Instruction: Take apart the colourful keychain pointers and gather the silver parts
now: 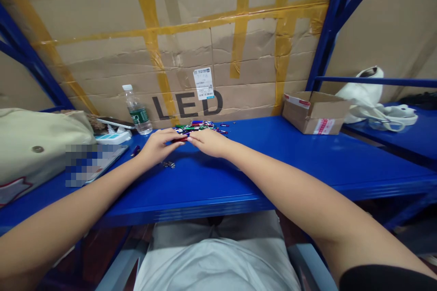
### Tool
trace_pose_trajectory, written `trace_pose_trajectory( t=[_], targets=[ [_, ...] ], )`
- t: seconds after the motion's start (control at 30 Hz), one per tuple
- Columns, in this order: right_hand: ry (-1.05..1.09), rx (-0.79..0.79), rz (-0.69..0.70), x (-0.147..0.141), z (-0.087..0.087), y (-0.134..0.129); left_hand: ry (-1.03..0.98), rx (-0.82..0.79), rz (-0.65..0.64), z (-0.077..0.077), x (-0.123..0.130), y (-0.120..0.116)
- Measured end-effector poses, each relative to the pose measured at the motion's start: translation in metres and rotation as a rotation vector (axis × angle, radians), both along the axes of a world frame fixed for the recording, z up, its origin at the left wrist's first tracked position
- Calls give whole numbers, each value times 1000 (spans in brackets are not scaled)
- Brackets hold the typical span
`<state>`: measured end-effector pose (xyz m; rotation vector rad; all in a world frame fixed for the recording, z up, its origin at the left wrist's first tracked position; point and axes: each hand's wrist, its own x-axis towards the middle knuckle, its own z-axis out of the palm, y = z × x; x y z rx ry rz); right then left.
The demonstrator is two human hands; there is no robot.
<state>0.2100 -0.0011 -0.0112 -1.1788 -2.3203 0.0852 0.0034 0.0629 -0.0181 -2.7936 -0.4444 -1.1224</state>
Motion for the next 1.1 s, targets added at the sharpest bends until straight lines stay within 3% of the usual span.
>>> trace_pose_trajectory(
  t=[0.13, 0.3, 0.4, 0.5, 0.57, 0.63, 0.8, 0.93, 1.1],
  targets=[
    [339, -241, 32, -7, -7, 0, -11, 215, 127, 0, -2, -5],
    [473, -407, 67, -10, -1, 1, 17, 280, 203, 5, -1, -10],
    [361, -481, 4, 8, 15, 3, 21, 190, 231, 8, 8, -15],
    [113, -272, -225, 46, 27, 7, 36, 68, 215, 8, 15, -16],
    [-94, -198, -354, 72, 27, 11, 68, 2, 187, 5, 15, -13],
    [-201, -289, -380, 88, 21, 17, 79, -46, 178, 2, 12, -7],
    [-328, -369, -418, 81, 3, 32, 41, -95, 197, 1, 3, 4],
    [-333, -386, -454, 76, 0, 36, 62, -95, 187, 3, 3, 4],
    [-295, -282, -558, 93, -6, 43, 47, -116, 167, 1, 3, 6]
  ],
)
